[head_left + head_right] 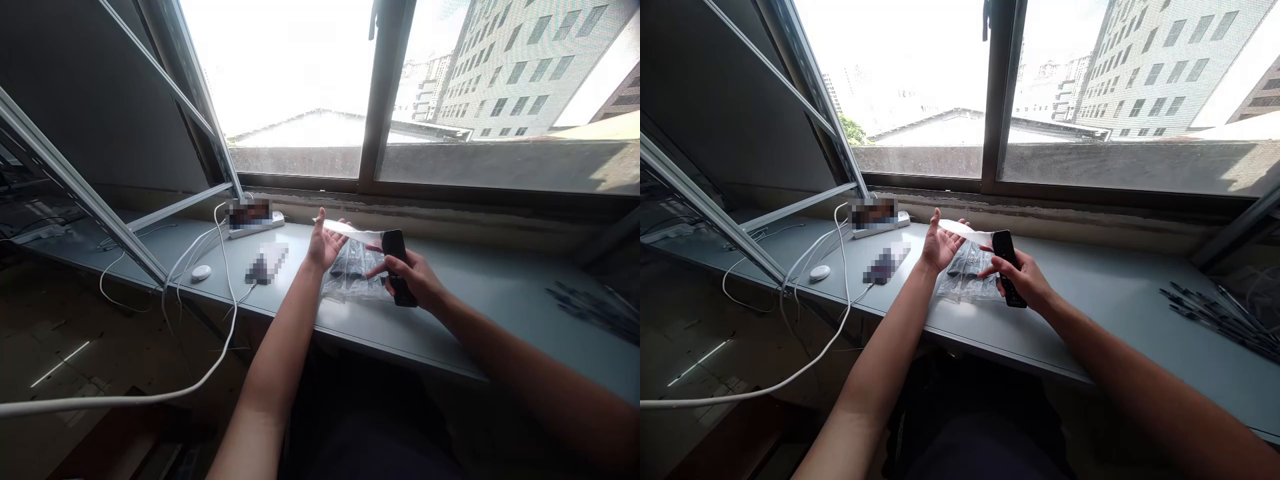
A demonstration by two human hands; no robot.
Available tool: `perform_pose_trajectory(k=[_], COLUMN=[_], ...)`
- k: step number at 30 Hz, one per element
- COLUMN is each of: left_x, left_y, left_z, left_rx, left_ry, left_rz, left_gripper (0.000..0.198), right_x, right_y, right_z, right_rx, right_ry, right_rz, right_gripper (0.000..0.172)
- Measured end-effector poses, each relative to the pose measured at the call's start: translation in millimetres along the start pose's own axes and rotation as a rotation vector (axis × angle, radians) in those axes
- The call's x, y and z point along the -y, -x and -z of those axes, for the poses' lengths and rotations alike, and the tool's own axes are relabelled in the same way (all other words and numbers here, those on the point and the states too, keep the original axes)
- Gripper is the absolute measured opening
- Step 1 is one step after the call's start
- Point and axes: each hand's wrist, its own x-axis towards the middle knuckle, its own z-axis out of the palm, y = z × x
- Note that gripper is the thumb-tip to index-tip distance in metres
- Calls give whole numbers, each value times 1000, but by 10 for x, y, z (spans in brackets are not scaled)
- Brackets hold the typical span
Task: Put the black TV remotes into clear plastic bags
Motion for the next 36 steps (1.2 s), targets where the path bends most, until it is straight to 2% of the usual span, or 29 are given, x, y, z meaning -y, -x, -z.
perform_pose_trajectory(k=[5, 10, 13, 17, 22, 29, 36], left_x=[96, 120, 91, 63, 67, 60, 44], left_y=[-49, -97, -97, -76, -35, 6, 13], left_z=[3, 44, 51, 20, -32, -7, -7], left_rx=[45, 8, -23, -33, -3, 77, 42], left_ry=[-130, -127, -122, -112, -85, -183, -92], left_rz=[108, 16, 4, -10, -28, -16, 29], left_gripper=[46, 32, 24, 18, 21, 23, 46], right_x=[-15, -20, -8, 12, 25, 80, 51], right_y=[6, -22, -35, -45, -59, -47, -35], right_z=[-2, 20, 19, 16, 52, 92, 84], right_rx=[52, 19, -10, 14, 27, 80, 74], right_ry=[32, -93, -193, -347, -467, -547, -476], right_rz=[-31, -62, -102, -187, -244, -282, -226], right_gripper=[61, 51, 53, 53, 46, 66, 58])
